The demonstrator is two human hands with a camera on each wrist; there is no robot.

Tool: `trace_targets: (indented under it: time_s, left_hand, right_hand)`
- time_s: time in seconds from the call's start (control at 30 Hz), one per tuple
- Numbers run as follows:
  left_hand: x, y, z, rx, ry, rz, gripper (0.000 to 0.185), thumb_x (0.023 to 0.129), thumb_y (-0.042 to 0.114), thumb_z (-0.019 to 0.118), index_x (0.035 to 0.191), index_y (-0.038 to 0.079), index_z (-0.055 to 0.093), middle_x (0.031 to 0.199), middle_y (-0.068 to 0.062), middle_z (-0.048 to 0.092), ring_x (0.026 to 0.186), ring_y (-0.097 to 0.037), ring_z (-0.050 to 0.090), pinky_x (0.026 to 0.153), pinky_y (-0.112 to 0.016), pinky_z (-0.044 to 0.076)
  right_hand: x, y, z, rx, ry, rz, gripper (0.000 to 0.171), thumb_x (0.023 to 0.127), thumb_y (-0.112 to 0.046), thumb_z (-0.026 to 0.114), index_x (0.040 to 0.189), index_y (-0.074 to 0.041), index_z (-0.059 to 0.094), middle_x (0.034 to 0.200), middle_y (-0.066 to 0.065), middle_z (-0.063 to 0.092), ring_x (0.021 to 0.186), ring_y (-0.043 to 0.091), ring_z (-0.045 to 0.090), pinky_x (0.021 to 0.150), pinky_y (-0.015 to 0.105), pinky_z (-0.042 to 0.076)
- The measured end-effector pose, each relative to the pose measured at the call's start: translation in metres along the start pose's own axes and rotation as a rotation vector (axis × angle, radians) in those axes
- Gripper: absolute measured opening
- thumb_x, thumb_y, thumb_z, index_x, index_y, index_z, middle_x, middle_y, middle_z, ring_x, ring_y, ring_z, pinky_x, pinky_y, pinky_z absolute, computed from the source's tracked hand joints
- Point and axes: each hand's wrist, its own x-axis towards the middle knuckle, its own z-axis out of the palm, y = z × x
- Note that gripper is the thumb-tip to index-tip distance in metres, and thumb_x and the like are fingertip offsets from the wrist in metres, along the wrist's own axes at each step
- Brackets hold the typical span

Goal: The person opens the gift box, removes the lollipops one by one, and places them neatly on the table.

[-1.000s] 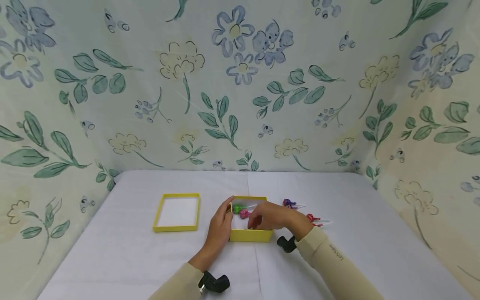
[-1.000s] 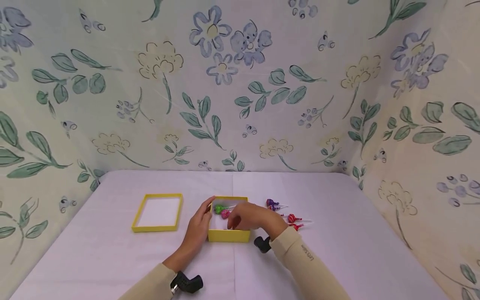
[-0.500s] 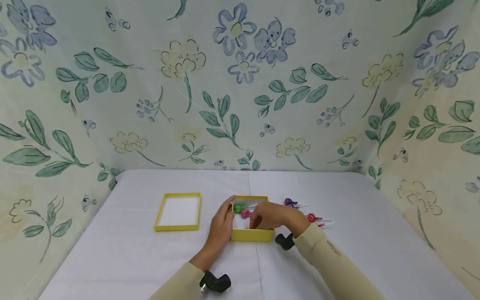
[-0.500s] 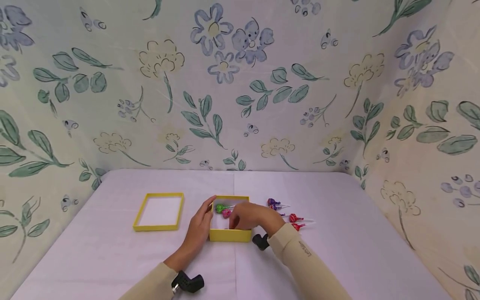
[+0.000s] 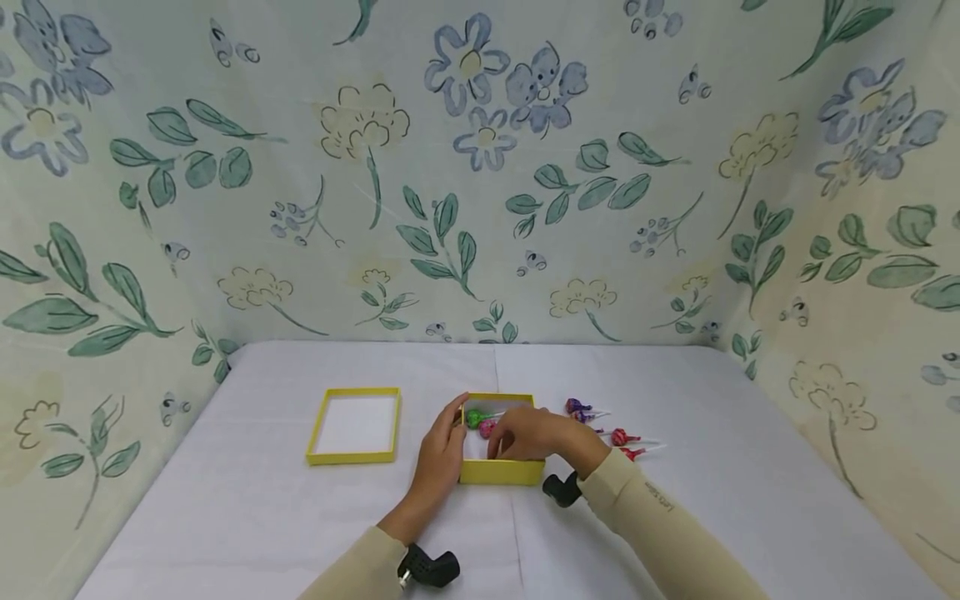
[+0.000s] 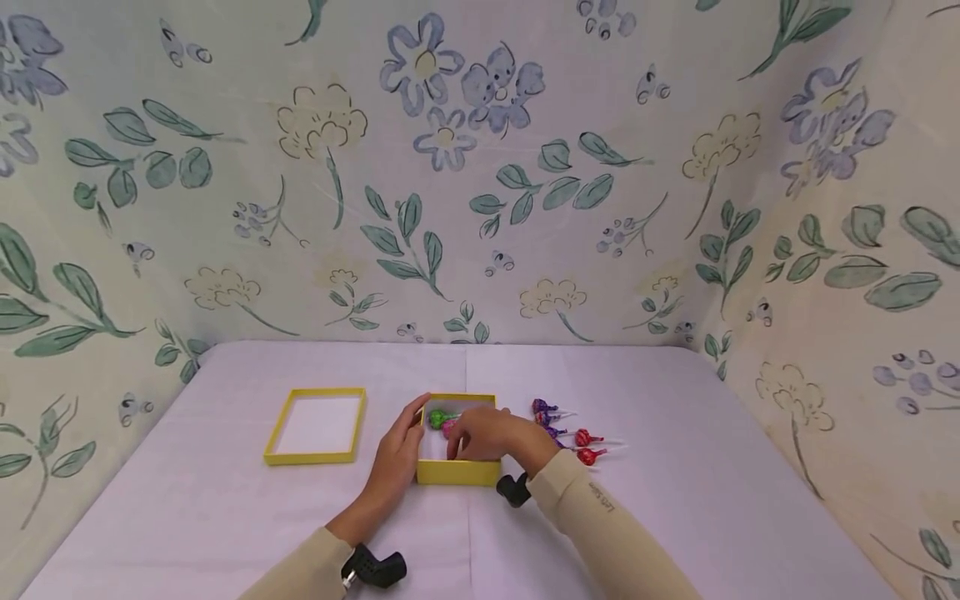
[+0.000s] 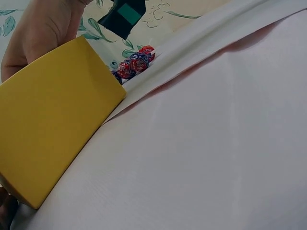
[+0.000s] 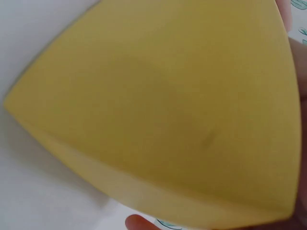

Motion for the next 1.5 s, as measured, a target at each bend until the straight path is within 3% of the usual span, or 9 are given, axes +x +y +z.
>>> trace_targets:
  time_s: [0.27,0.6,0.9,1.13,1.33,1.5]
  left_hand:
    - [-0.001,0.002,0.0,0.014,0.022,0.019,0.046,0.098,0.009,0.04,0.143,0.016,0.046,0.144,-0.001,0.048,0.129,-0.02,0.047,0.107,-0.044,0.039]
    - [-0.001,0.001,0.002,0.005,0.015,0.019,0.047,0.098,0.008,0.04,0.144,0.017,0.046,0.145,0.0,0.047,0.131,-0.018,0.046,0.108,-0.043,0.038]
    - [0.0,0.004,0.001,0.016,0.016,0.015,0.048,0.098,0.007,0.04,0.143,0.019,0.047,0.145,-0.001,0.047,0.131,-0.019,0.045,0.108,-0.044,0.037]
    - [-0.001,0.005,0.001,0.014,0.007,-0.015,0.047,0.099,0.009,0.039,0.144,0.02,0.046,0.146,0.001,0.045,0.134,-0.017,0.042,0.11,-0.043,0.034]
    - [-0.001,0.002,0.002,0.013,0.009,-0.027,0.046,0.099,0.012,0.04,0.144,0.02,0.046,0.146,0.002,0.045,0.133,-0.019,0.043,0.11,-0.043,0.034]
    - [-0.001,0.0,0.001,0.007,0.001,-0.021,0.046,0.099,0.013,0.04,0.145,0.019,0.045,0.147,0.002,0.044,0.134,-0.017,0.042,0.111,-0.043,0.033]
  right_hand:
    - [0.0,-0.004,0.001,-0.02,0.009,-0.013,0.009,0.087,-0.025,0.071,0.091,-0.033,0.075,0.076,-0.014,0.061,0.075,0.008,0.054,0.077,0.041,0.036]
    - [-0.001,0.002,0.004,-0.016,0.061,-0.049,0.007,0.088,-0.022,0.07,0.093,-0.02,0.074,0.075,-0.012,0.06,0.072,0.008,0.053,0.072,0.031,0.044]
    - [0.0,0.004,0.005,-0.019,0.083,-0.065,0.014,0.088,-0.024,0.07,0.102,-0.022,0.074,0.074,-0.01,0.059,0.068,0.008,0.052,0.063,0.025,0.043]
    - [0.0,0.005,0.008,-0.008,0.111,-0.064,0.012,0.087,-0.024,0.072,0.098,-0.022,0.075,0.075,-0.012,0.059,0.07,0.008,0.053,0.067,0.026,0.044]
    - [-0.002,0.01,0.009,0.092,0.135,-0.18,0.011,0.088,-0.017,0.071,0.098,-0.016,0.074,0.08,-0.011,0.063,0.074,0.008,0.056,0.071,0.023,0.051]
    - [-0.006,0.011,0.008,0.171,0.172,-0.202,0.012,0.088,-0.018,0.07,0.099,-0.018,0.074,0.089,-0.012,0.066,0.088,0.012,0.061,0.085,0.036,0.052]
